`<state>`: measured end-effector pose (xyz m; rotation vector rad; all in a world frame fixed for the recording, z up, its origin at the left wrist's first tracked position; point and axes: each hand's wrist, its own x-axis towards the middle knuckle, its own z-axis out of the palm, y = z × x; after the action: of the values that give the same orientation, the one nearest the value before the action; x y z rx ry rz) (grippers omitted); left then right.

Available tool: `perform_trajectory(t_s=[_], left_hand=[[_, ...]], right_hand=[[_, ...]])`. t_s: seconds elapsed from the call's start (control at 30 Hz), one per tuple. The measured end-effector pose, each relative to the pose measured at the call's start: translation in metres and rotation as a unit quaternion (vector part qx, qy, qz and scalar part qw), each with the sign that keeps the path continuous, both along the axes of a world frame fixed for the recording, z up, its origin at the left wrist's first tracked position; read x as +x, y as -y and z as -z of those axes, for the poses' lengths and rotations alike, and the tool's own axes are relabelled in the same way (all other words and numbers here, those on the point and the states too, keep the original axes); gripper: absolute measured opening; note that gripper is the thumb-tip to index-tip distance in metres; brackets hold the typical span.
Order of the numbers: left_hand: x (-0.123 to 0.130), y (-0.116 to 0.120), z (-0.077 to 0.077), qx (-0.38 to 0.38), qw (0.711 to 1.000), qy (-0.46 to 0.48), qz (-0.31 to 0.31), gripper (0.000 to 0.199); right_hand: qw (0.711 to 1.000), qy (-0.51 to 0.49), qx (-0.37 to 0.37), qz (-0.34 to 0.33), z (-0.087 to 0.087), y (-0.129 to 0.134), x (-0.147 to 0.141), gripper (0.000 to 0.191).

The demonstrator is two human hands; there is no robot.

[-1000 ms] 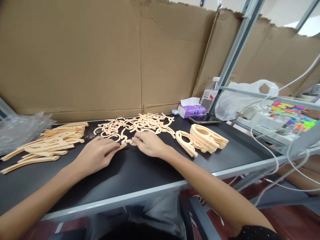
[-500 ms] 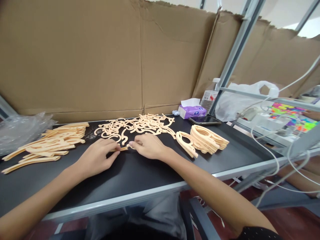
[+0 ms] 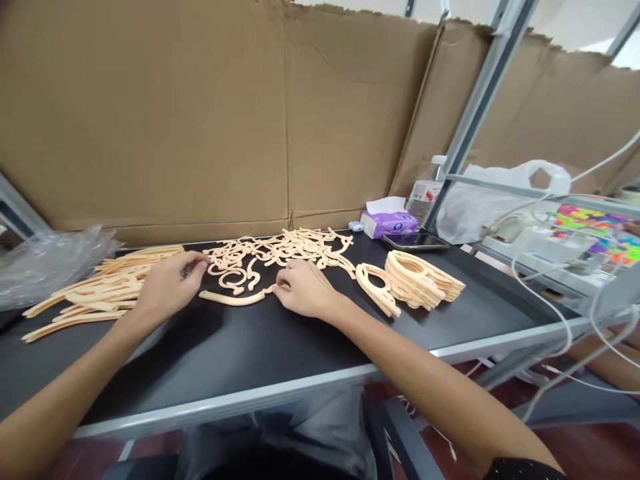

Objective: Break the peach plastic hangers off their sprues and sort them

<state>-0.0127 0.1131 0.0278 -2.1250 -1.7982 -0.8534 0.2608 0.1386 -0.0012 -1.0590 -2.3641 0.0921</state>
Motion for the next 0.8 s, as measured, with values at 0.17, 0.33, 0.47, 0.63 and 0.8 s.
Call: perform_trajectory(t_s=[0.17,0.33,0.47,0.63,0.8], left_hand=[[-0.013,-0.010,0.011,-0.045,0.998,-0.044,-0.008,0.036],[-0.014,-0.017,0.023,-0.062,0.996,-0.031,0.051,0.037],[-0.003,-0.013,0.023,-0.103,0.991,-0.007,0.083,0.030],[0.005,-0.007,0.018,-0.168,0.983,0.022,0.070,0.025],[0.003,-0.008,0.017,-0.179,0.982,0.048,0.037,0.025]], right_hand=[[0.999,-0.030,0.025,-0.004,0.002,0.002,-0.004,0.015],[0.993,-0.014,0.063,-0.095,-0.003,0.020,-0.018,0.023],[0.984,0.056,0.079,-0.151,-0.009,0.030,-0.033,0.023],[0.982,0.033,0.058,-0.178,-0.006,0.031,-0.045,0.014],[0.979,-0.004,0.033,-0.202,-0.002,0.037,-0.041,0.013]])
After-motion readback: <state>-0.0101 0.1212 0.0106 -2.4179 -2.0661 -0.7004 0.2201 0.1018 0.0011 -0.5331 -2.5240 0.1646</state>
